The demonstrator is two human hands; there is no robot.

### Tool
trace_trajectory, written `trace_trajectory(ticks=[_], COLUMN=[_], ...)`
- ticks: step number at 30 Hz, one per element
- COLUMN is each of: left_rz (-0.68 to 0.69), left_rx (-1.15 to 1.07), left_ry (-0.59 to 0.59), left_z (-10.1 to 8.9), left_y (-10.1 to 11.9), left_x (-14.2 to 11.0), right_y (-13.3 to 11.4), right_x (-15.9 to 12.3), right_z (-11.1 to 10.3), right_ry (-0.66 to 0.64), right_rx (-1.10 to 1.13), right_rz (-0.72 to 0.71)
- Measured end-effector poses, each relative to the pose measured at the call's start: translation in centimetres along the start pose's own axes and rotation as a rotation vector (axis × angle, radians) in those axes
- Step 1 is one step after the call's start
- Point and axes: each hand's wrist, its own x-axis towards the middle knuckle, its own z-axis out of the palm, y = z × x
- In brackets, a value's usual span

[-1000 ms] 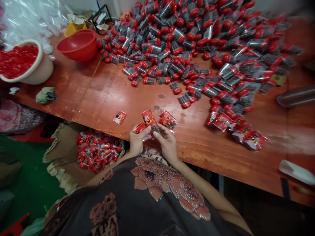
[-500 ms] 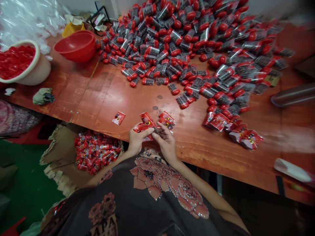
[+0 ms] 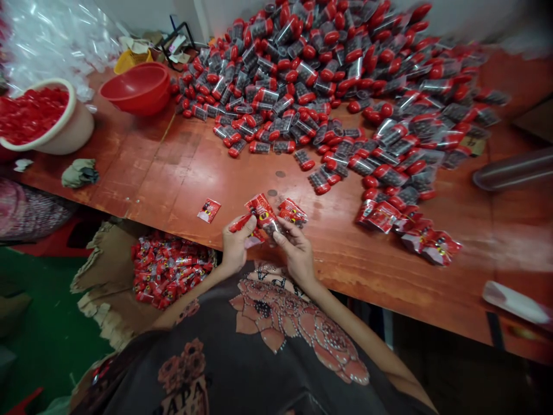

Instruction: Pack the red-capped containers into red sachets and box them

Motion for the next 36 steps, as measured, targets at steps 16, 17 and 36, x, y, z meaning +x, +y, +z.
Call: trace_trajectory(ticks=[16, 17, 36], left_rz=[0.274, 0.276, 0.031], left_rx=[0.252, 0.252, -0.023], left_ry=[0.001, 0.026, -0.114], left_z=[-0.9, -0.9, -0.1], left_y=[0.8, 0.6, -0.1], left_x=[-0.3, -0.5, 0.3], right_y=[-1.0, -1.2, -1.3], right_x=[-0.2, -0.4, -1.1], right_z=[-0.4, -0.3, -0.1], right_ry=[-0.039, -0.018, 0.057], right_rx=[-0.174, -0.204, -0.29], right_rz=[-0.127, -0.163, -0.334])
